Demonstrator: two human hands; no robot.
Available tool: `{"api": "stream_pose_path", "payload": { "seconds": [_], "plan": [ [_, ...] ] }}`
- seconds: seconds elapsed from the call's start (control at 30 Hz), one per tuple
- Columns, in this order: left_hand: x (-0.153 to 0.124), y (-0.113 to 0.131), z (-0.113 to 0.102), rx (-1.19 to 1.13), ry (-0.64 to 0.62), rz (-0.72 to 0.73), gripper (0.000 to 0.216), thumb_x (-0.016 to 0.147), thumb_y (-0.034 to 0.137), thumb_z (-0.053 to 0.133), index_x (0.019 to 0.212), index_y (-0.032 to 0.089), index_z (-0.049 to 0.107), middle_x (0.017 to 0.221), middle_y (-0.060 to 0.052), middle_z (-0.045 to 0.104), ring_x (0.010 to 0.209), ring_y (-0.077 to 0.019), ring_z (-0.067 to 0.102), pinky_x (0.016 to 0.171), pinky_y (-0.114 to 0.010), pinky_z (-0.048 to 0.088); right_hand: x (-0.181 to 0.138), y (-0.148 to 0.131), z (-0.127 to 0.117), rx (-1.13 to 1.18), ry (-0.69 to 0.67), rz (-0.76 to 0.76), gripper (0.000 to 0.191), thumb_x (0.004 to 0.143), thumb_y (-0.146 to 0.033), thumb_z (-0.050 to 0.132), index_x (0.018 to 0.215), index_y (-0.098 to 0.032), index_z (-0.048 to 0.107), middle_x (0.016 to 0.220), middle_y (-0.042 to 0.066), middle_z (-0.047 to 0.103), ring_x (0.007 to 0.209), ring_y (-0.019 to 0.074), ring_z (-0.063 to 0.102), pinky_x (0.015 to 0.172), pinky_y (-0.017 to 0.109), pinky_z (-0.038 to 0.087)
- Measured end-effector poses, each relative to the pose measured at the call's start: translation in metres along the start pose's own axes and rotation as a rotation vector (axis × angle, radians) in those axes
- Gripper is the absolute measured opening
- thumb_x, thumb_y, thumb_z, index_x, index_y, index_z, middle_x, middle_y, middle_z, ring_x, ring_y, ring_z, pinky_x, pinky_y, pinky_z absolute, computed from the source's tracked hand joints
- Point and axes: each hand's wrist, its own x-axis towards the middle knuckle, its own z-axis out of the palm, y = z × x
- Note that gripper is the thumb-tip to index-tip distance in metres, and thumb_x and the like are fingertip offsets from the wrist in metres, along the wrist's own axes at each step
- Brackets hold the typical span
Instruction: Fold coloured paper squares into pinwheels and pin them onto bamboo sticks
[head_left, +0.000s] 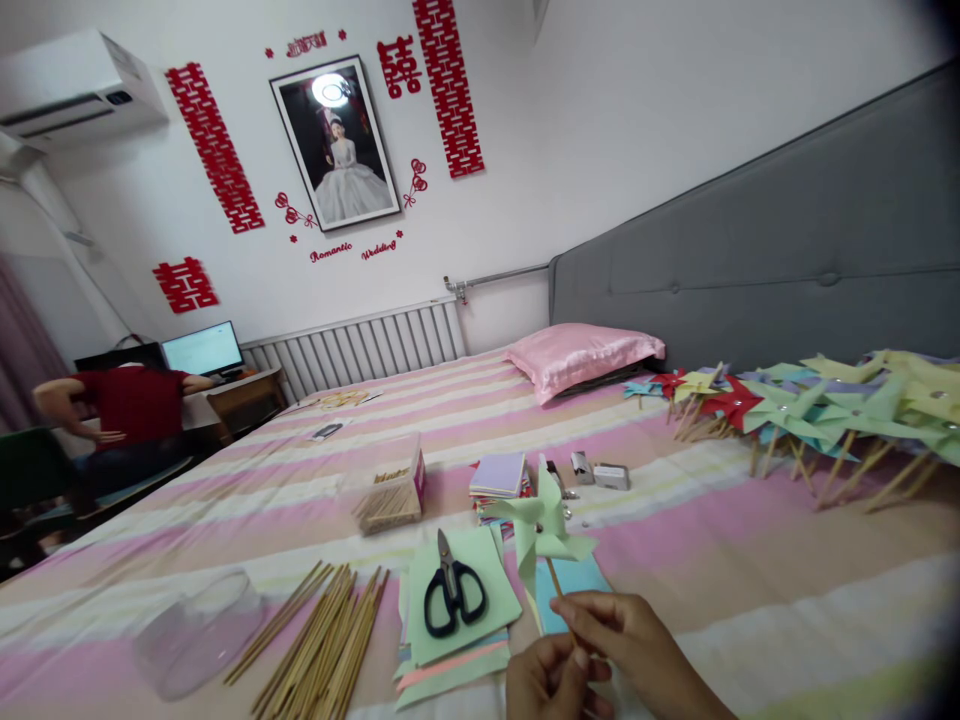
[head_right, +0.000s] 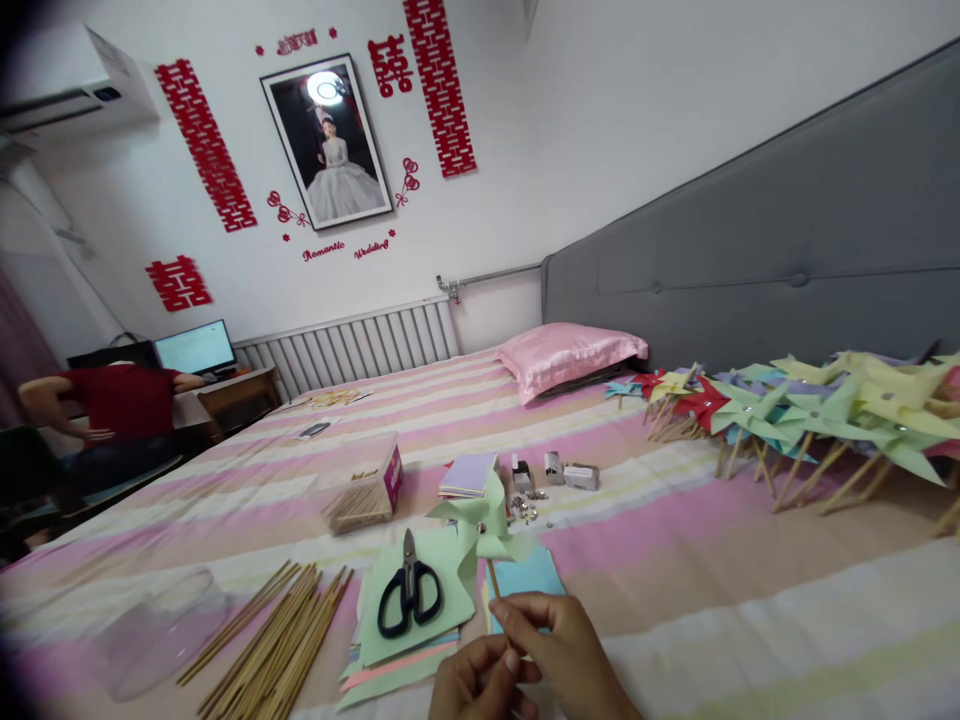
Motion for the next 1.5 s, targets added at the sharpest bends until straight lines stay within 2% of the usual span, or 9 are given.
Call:
{"api": "stream_pose_path", "payload": {
  "seconds": [0.1, 0.23, 0.4, 0.87, 1.07, 1.2, 1.37, 1.5],
  "plan": [
    [0.0, 0.004, -0.003, 0.006, 0.005, 0.062, 0.05, 0.054, 0.058, 0.069, 0.071, 0.011, 0.071, 0.06, -0.011, 0.071, 0.038, -0.0117, 0.058, 0.036, -0.018, 0.034, -0.002, -0.003, 0.002, -0.035, -0.02, -0.055, 0.041, 0.074, -0.047, 0.059, 0.052, -0.013, 0.051, 0.047, -0.005, 0.04, 0.043, 0.006, 0.037, 0.042, 0.018, 0.031],
    [0.001, 0.004, -0.005, -0.005, 0.007, 0.103, 0.047, 0.057, 0.056, 0.069, 0.072, 0.012, 0.072, 0.059, -0.011, 0.071, 0.038, -0.0115, 0.057, 0.036, -0.017, 0.034, -0.002, -0.003, 0.003, -0.003, -0.081, -0.049, 0.04, 0.072, -0.05, 0.061, 0.057, -0.013, 0.055, 0.049, -0.004, 0.044, 0.041, 0.0061, 0.04, 0.043, 0.019, 0.033],
    [0.002, 0.001, -0.006, -0.001, 0.0, 0.126, 0.048, 0.057, 0.056, 0.068, 0.072, 0.011, 0.073, 0.057, -0.01, 0.07, 0.037, -0.01, 0.055, 0.035, -0.016, 0.032, 0.0, 0.0, 0.004, 0.046, -0.109, -0.035, 0.045, 0.07, -0.054, 0.06, 0.055, -0.013, 0.053, 0.048, -0.005, 0.042, 0.038, 0.0055, 0.04, 0.041, 0.018, 0.031],
    [-0.001, 0.005, -0.002, 0.054, 0.04, 0.156, 0.049, 0.058, 0.058, 0.067, 0.067, 0.011, 0.071, 0.051, -0.008, 0.066, 0.036, -0.0082, 0.051, 0.035, -0.016, 0.032, 0.002, 0.008, -0.002, -0.02, -0.068, -0.044, 0.043, 0.07, -0.052, 0.062, 0.059, -0.01, 0.06, 0.051, -0.002, 0.047, 0.044, 0.0068, 0.041, 0.044, 0.019, 0.032],
    [-0.001, 0.004, -0.001, 0.04, 0.047, 0.155, 0.047, 0.058, 0.058, 0.067, 0.064, 0.011, 0.07, 0.052, -0.007, 0.066, 0.035, -0.0081, 0.05, 0.034, -0.016, 0.031, 0.0, 0.006, -0.001, 0.025, -0.104, -0.04, 0.044, 0.07, -0.053, 0.061, 0.057, -0.011, 0.058, 0.049, -0.004, 0.044, 0.041, 0.0069, 0.04, 0.041, 0.019, 0.03],
    [-0.001, 0.004, -0.001, 0.048, 0.059, 0.158, 0.045, 0.059, 0.056, 0.067, 0.065, 0.011, 0.071, 0.052, -0.006, 0.065, 0.035, -0.0081, 0.049, 0.034, -0.016, 0.03, 0.0, 0.007, -0.003, -0.009, -0.077, -0.05, 0.043, 0.07, -0.051, 0.062, 0.055, -0.011, 0.058, 0.05, -0.003, 0.043, 0.045, 0.0079, 0.04, 0.043, 0.019, 0.032],
    [-0.002, 0.009, -0.005, 0.113, 0.156, 0.217, 0.043, 0.057, 0.053, 0.069, 0.069, 0.012, 0.072, 0.052, -0.005, 0.063, 0.039, -0.0102, 0.049, 0.038, -0.021, 0.036, 0.001, 0.003, -0.006, -0.098, -0.03, -0.076, 0.039, 0.073, -0.048, 0.06, 0.061, -0.011, 0.065, 0.058, 0.003, 0.057, 0.061, 0.015, 0.052, 0.059, 0.024, 0.041],
    [-0.003, 0.021, -0.012, 0.138, 0.349, 0.21, 0.039, 0.055, 0.049, 0.071, 0.069, 0.012, 0.07, 0.054, -0.006, 0.065, 0.042, -0.0131, 0.051, 0.042, -0.024, 0.042, 0.003, 0.006, -0.006, -0.156, -0.014, -0.04, 0.038, 0.071, -0.048, 0.061, 0.068, -0.01, 0.069, 0.065, 0.005, 0.063, 0.069, 0.0185, 0.054, 0.066, 0.026, 0.04]
  ]
}}
